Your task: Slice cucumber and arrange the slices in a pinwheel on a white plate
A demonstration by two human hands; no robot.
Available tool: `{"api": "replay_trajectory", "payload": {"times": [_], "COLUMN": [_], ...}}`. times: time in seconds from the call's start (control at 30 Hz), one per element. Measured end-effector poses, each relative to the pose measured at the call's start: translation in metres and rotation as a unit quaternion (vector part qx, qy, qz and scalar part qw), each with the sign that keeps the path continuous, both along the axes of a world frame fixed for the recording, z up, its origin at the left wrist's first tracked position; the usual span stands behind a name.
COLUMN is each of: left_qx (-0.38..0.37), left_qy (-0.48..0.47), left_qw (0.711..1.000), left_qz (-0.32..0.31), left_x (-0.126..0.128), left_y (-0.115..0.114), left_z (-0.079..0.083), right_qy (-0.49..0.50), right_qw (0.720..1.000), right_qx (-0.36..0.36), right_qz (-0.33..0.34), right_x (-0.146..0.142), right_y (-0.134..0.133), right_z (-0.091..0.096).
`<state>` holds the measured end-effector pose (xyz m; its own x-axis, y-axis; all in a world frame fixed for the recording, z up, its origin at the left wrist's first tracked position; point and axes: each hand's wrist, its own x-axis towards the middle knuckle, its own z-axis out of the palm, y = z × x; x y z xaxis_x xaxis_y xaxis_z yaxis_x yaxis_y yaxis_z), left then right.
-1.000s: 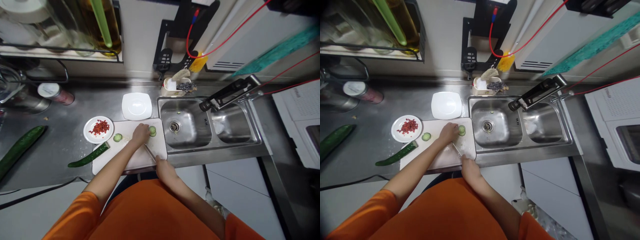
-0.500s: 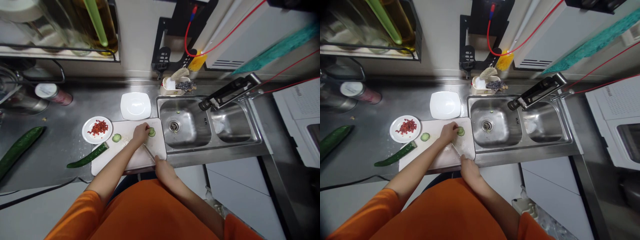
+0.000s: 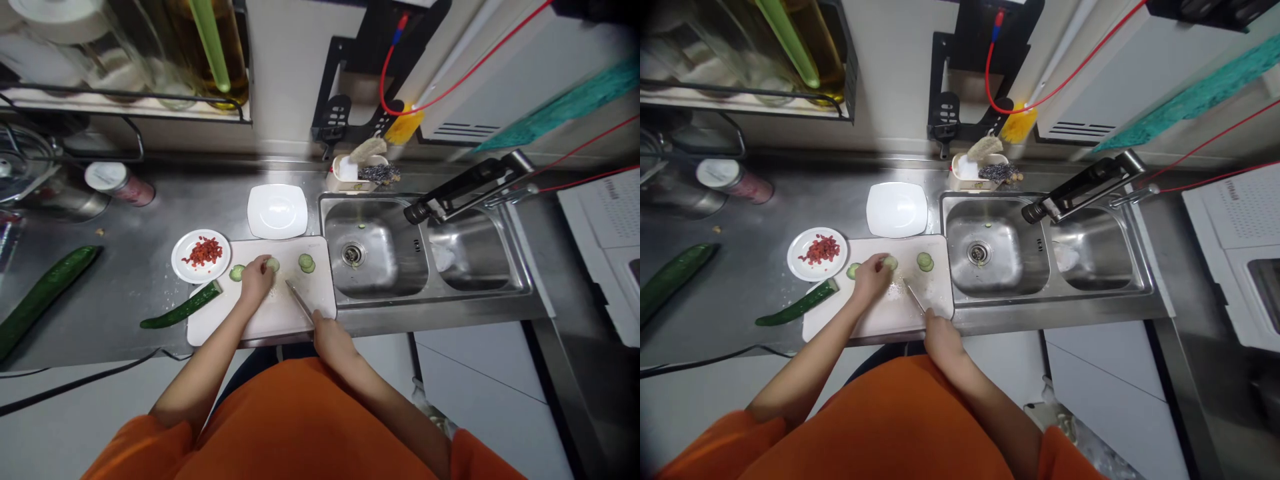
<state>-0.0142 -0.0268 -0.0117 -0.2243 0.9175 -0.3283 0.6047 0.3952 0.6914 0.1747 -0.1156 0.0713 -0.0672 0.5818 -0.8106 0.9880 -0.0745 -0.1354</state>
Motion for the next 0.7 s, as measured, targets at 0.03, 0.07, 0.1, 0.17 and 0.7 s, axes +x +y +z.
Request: {"api": "replay_trajectory", "payload": {"times": [0.03, 0.07, 0.1, 0.17, 0.7], "left_qx": [0.003, 0.004, 0.004, 0.006, 0.012], "left_qy": [0.006, 0.013, 0.020, 0.035, 0.106], "left_qw": [1.000, 1.000, 1.000, 0.999, 0.989], "left_qz": [0.002, 0.004, 0.003, -0.012, -0.105], "left_x": [-0.003, -0.004, -0.005, -0.006, -0.012], "left_y": [-0.005, -0.010, -0.014, -0.020, -0.025], "left_z": [-0.002, -0.004, -0.005, -0.006, -0.010], "right_qy": [0.000, -0.001, -0.001, -0.001, 0.006], "right_qw": [1.000, 1.000, 1.000, 1.000, 0.999], "right_qx": [0.002, 0.004, 0.008, 0.012, 0.043], "right_qz": [0.001, 0.002, 0.004, 0.007, 0.031], "right_x": [0.000, 0.000, 0.000, -0.001, -0.025], "right_y": [0.000, 0.000, 0.000, 0.000, 0.006], "right_z": [0.000, 0.000, 0.000, 0.000, 0.005]}}
